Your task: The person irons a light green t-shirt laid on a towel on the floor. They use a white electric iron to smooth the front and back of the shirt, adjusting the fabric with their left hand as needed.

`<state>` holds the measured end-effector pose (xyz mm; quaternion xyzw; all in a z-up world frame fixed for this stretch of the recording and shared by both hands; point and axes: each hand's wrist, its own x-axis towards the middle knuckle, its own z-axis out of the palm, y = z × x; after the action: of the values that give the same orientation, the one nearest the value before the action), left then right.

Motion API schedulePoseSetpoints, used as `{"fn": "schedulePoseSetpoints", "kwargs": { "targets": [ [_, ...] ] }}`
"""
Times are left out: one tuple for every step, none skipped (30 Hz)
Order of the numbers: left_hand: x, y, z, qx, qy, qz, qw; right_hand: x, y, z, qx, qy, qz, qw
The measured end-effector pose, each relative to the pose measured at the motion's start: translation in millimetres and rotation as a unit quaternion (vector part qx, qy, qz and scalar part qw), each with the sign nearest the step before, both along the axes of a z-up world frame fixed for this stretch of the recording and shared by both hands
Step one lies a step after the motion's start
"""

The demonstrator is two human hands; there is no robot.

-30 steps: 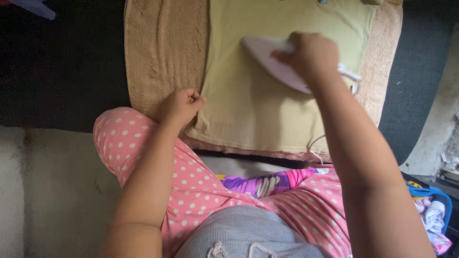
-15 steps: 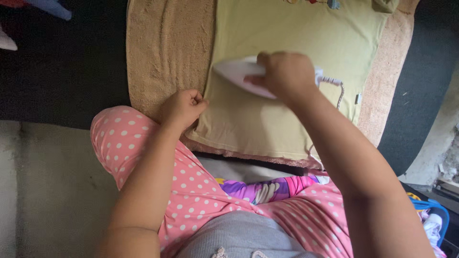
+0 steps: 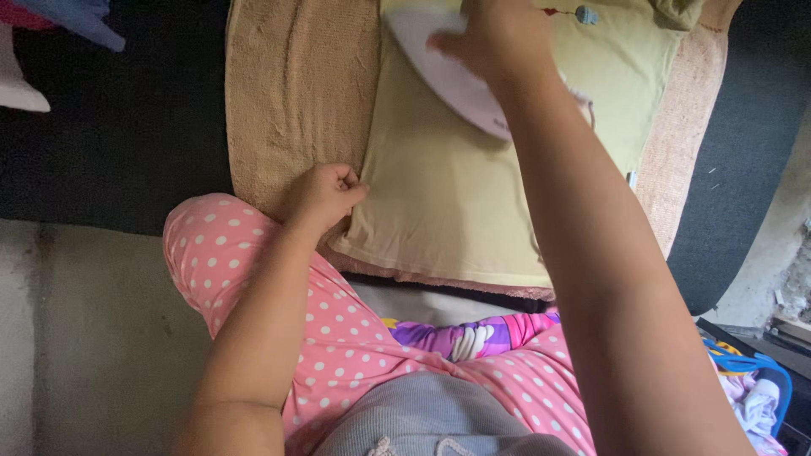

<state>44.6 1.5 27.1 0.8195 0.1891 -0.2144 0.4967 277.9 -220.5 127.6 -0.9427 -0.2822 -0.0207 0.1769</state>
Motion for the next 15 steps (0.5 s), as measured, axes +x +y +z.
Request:
{"fn": "schedulePoseSetpoints", "kwargs": {
  "targets": [
    [-2,0,-1,0.002,0.004,0.002,1.0,-15,-2,2,-0.056,0.047,-0.014,0.997],
    [-3,0,-3,0.004,0.007,0.004,1.0,-32,-5,5,-0.112,0.094,-0.028,0.989],
    [-4,-1,-4,-0.024,-0.003,0.014,1.0,-47,-6,9,-0.132,0.12,-0.03,0.983],
    [-4,-2,-6,-0.052,-0.013,0.024,0.998,-64,-9,13,-0.153,0.146,-0.031,0.977],
    [-3,-2,-7,-0.08,-0.024,0.033,0.996,-83,-12,17,-0.152,0.144,-0.025,0.978],
    [-3,-1,-7,-0.048,-0.03,0.022,0.998,-100,-15,22,-0.151,0.142,-0.019,0.978],
    [-4,0,-8,-0.017,-0.035,0.009,0.999,-115,-19,26,-0.166,0.157,-0.016,0.973],
    [-5,0,-9,0.014,-0.04,-0.003,0.999,-130,-22,30,-0.18,0.172,-0.014,0.968],
    [-5,0,-10,0.003,-0.037,0.003,0.999,-142,-27,34,-0.185,0.176,-0.003,0.967],
    [-5,0,-10,-0.007,-0.034,0.009,0.999,-154,-32,37,-0.189,0.181,0.007,0.965],
    [-6,0,-10,-0.018,-0.031,0.016,0.999,-165,-37,38,-0.193,0.186,0.018,0.963],
    [-6,1,-10,-0.015,-0.033,0.011,0.999,-175,-44,38,-0.21,0.202,0.012,0.957],
    [-6,0,-10,-0.013,-0.036,0.006,0.999,-184,-50,37,-0.226,0.218,0.006,0.949],
    [-5,0,-10,-0.01,-0.039,0.002,0.999,-191,-57,34,-0.243,0.234,0.001,0.941],
    [-4,0,-9,-0.023,-0.043,0.005,0.999,-195,-67,29,-0.239,0.228,-0.011,0.944]
  ]
}}
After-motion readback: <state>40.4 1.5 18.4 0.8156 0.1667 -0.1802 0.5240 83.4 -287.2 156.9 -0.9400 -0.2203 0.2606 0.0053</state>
